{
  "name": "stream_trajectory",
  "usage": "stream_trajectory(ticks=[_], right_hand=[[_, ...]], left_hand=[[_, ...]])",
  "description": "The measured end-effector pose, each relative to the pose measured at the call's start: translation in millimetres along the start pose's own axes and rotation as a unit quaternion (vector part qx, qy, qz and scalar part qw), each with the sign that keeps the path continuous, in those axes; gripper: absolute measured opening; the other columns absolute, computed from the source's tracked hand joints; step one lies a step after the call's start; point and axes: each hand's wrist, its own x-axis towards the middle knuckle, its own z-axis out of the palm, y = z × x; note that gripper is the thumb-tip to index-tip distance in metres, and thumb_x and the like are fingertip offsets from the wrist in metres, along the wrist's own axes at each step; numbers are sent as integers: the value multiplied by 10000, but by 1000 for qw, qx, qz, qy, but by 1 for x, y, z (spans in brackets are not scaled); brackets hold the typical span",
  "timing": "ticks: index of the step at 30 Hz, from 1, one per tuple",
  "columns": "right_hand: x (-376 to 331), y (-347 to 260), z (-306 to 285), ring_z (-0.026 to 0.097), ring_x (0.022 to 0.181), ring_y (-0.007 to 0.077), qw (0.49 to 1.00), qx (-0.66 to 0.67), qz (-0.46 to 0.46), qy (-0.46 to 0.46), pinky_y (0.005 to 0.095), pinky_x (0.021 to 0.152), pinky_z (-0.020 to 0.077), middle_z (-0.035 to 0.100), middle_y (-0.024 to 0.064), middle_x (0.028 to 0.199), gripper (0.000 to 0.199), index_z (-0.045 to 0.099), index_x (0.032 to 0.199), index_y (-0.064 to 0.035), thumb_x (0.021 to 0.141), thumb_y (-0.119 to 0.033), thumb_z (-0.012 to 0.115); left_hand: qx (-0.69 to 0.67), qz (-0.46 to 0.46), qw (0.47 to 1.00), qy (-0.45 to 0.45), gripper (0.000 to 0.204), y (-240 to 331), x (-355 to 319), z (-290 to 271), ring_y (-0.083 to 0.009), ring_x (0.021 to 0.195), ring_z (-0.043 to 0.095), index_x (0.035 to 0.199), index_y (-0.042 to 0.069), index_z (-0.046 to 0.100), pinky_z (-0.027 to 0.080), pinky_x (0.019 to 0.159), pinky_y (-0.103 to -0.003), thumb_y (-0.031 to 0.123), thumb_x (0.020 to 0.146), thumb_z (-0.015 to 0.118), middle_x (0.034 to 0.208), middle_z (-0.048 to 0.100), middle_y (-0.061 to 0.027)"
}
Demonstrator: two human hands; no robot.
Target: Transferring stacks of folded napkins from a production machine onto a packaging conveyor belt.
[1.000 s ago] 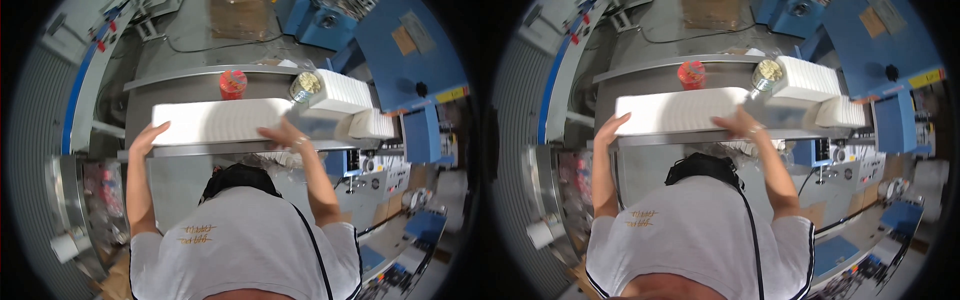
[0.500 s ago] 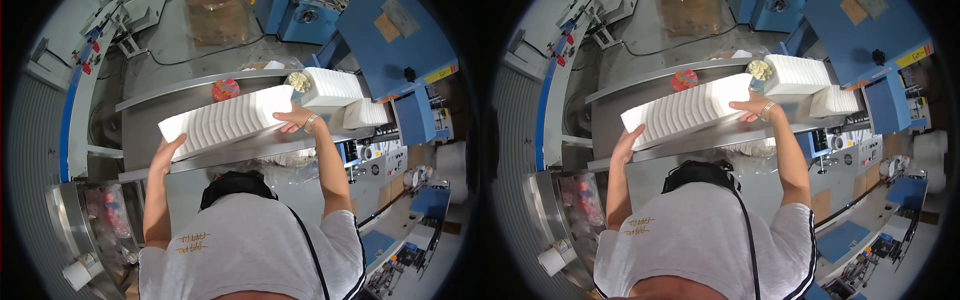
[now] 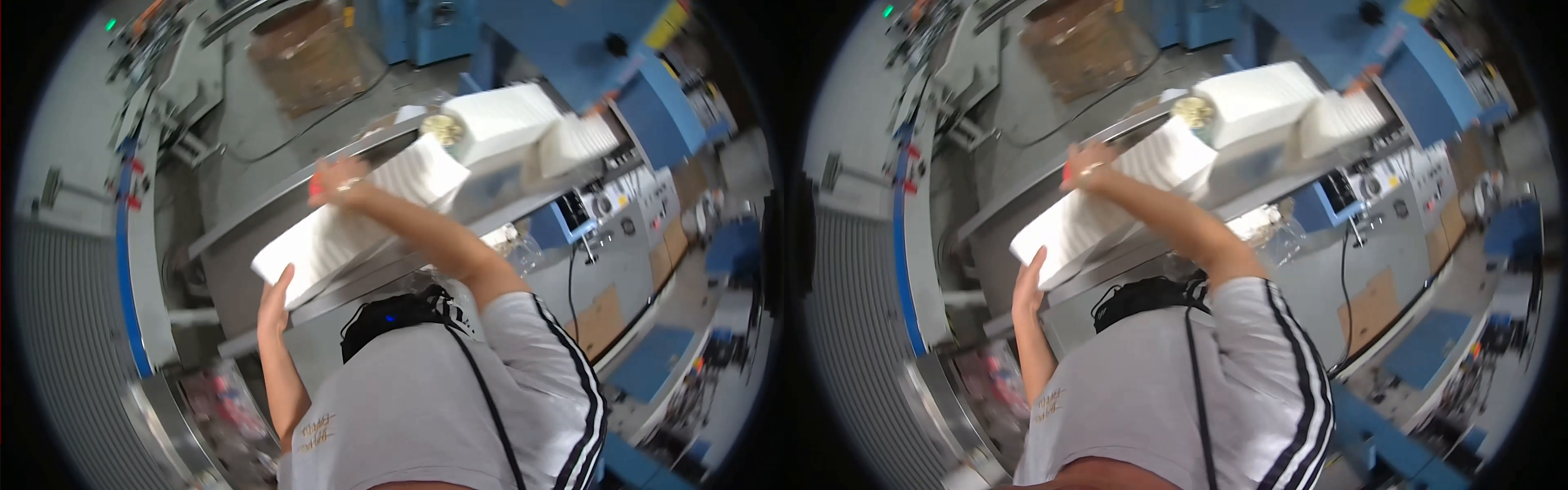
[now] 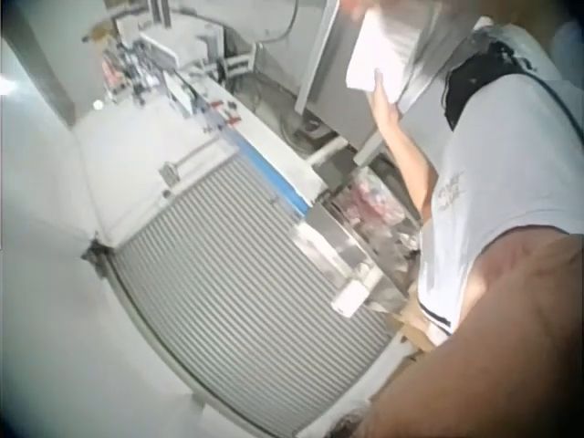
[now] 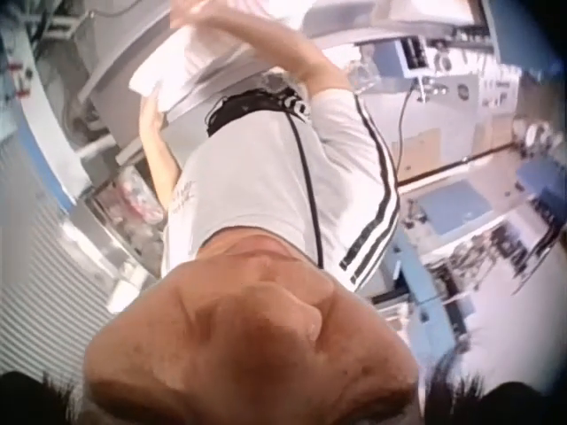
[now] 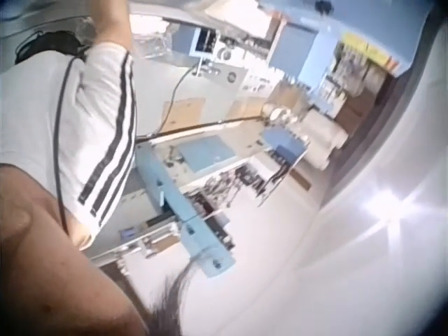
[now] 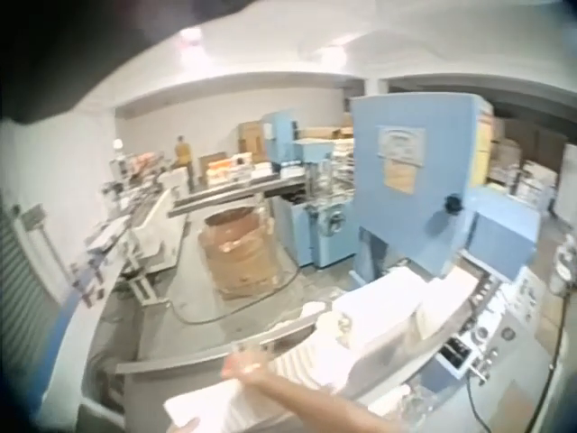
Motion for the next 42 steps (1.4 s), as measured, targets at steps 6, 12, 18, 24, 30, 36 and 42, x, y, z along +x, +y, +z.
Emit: stream_trajectory(ticks=[6,12,18,24,30,36,42], right_hand=[[9,6,-15,551,1011,406,987,158,-29,10,421,881,468,525,197,1140,723,496,1223,-101,591,-371,720],[-141,66,-149,565,982,327,937,128,-16,324,405,797,505,540,181,1102,709,484,1274,-131,649,-331,750],[-165,199,-147,562,908,413,925,-87,275,247,465,712,509,548,194,1058,628,535,1203,-125,630,-342,673],[-122,284,-94,596,990,417,940,-45,303,153,451,866,481,563,278,1110,663,537,1184,-92,645,-465,637],[-127,274,-107,630,882,363,927,-224,177,242,453,733,508,650,149,1008,320,641,999,-83,822,-348,617],[-72,214,-86,628,762,379,983,120,1,139,428,679,484,639,218,784,371,637,890,-19,878,-381,560],[-50,188,-64,632,775,318,974,188,4,-127,384,728,467,648,168,781,659,629,939,0,861,-631,453]], left_hand=[[73,-11,997,-1,948,1,3,2,-242,1413,109,1465,40,180,49,1085,-542,502,792,664,1532,173,-91],[-18,3,1000,9,835,-1,-4,-2,-247,1370,239,1426,-72,192,153,1118,-342,309,850,661,1480,265,-164],[-11,24,1000,-11,768,-1,1,-9,-235,1244,431,1399,-32,301,351,1012,-361,370,850,657,1384,417,-117],[-42,-24,999,-7,717,6,-3,-7,-243,1298,361,1415,-38,260,284,1071,-353,275,885,629,1429,358,-120],[-31,-21,999,12,767,-6,-2,-13,-235,1271,393,1392,-47,302,307,1046,-339,348,848,672,1383,419,-121],[-33,-4,999,1,806,5,-3,4,-246,1285,376,1406,-46,260,287,1063,-325,332,836,687,1383,409,-143],[-11,14,1000,-2,940,5,-10,-2,-295,1333,304,1436,-41,173,250,1091,-358,414,802,697,1427,326,-206]])
